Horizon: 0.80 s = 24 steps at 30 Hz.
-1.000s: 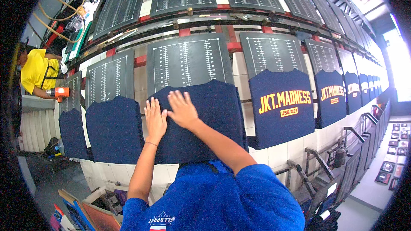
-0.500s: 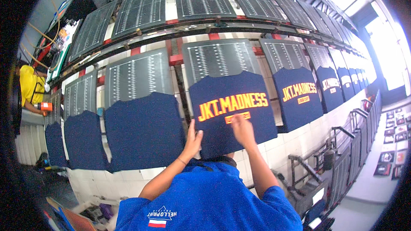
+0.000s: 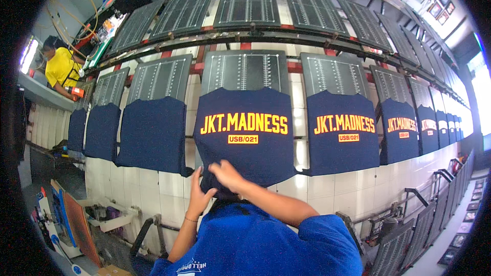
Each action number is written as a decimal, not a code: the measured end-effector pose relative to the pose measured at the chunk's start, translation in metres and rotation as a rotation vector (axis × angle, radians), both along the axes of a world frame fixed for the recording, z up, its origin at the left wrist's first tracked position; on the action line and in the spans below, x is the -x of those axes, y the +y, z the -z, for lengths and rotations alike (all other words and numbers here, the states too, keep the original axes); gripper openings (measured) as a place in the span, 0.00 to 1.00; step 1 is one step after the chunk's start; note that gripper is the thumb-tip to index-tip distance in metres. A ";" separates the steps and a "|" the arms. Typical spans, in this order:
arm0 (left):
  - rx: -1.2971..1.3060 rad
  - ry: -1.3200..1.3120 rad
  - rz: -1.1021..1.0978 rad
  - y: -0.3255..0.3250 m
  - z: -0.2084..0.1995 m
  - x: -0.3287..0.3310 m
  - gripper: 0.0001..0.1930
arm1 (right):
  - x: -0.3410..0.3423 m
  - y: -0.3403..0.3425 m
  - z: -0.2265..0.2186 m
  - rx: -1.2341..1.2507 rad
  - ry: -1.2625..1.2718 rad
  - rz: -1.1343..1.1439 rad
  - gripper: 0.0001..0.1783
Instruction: The person aligns blue fabric pieces onto a series of printing platens and then uses a heat gun to dry the ink on several printed shirts.
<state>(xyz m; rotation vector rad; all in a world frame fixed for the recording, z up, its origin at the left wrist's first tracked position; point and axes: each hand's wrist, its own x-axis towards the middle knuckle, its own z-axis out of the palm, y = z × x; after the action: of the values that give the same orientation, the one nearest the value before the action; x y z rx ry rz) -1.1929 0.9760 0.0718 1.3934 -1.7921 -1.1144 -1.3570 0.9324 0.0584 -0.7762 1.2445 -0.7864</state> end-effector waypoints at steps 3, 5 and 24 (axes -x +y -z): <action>-0.106 -0.249 0.128 -0.038 0.073 0.030 0.22 | 0.068 -0.103 -0.049 0.136 -0.126 0.437 0.03; -0.033 -0.170 -0.048 -0.095 0.013 0.064 0.18 | 0.125 -0.160 -0.161 0.238 -0.572 0.492 0.02; 0.022 -0.385 0.384 0.035 -0.128 -0.029 0.17 | 0.230 0.091 -0.062 0.052 -0.507 0.912 0.21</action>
<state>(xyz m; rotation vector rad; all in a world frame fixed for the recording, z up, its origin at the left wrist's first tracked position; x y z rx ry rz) -1.1636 1.0107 0.1994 1.3532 -2.4180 -1.0549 -1.5874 1.0233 0.1203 0.0230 1.0797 -1.6362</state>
